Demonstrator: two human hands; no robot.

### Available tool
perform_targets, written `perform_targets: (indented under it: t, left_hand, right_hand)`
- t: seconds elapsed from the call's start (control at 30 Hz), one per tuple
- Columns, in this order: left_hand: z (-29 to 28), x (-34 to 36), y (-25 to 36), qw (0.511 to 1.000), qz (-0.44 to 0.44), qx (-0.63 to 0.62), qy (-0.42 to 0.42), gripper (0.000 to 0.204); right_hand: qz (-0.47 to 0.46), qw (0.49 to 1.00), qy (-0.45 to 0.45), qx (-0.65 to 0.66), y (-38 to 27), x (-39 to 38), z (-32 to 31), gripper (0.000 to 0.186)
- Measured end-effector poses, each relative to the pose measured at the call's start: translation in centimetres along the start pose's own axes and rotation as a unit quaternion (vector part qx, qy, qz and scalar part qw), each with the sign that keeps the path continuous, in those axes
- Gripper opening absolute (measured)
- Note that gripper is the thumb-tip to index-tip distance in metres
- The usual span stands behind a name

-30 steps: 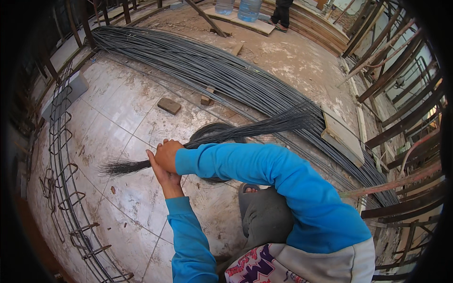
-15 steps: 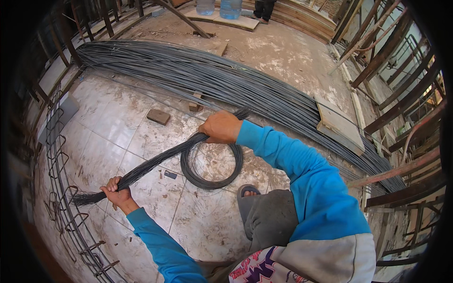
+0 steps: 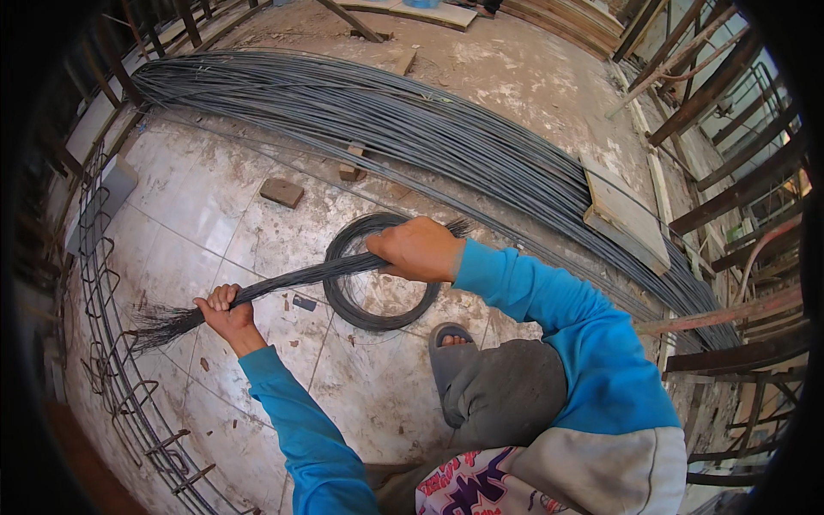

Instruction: The person separates a bundle of thin black wires by hand, straightens them, and سپس cuts the bundle using a pair of pliers.

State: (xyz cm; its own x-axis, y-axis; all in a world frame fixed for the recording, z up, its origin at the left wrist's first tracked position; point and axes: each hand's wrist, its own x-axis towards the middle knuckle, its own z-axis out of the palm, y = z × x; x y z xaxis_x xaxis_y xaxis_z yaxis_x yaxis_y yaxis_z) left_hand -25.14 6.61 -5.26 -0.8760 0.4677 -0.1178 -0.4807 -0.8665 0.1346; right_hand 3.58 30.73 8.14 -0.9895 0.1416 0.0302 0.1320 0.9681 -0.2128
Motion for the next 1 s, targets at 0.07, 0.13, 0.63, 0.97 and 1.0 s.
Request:
perform_targets:
  t: [0.07,0.13,0.63,0.97,1.0]
  left_hand:
    - [-0.3,0.2,-0.3,0.999,-0.012,-0.008,0.039,0.055]
    - [-0.8,0.0,-0.1,0.998,-0.058,-0.011,0.024,0.054]
    - [-9.8,-4.5,-4.7,0.976,-0.064,0.086,0.190,0.049]
    - [-9.2,-3.9,-6.0,0.963,-0.063,0.113,0.237,0.047]
    - [-8.6,-4.0,-5.6,0.965,-0.066,0.117,0.225,0.047]
  right_hand:
    - [0.000,0.986,-0.139,0.091,1.8,-2.5,-2.2,0.036]
    - [0.059,0.956,-0.183,0.221,5.0,-5.4,-2.6,0.056]
    - [0.344,0.749,0.184,0.536,11.6,-15.1,6.2,0.091]
    - [0.039,0.981,-0.181,0.058,-0.1,-5.6,16.7,0.076]
    - [0.053,0.971,-0.226,0.064,-0.1,-4.9,17.2,0.071]
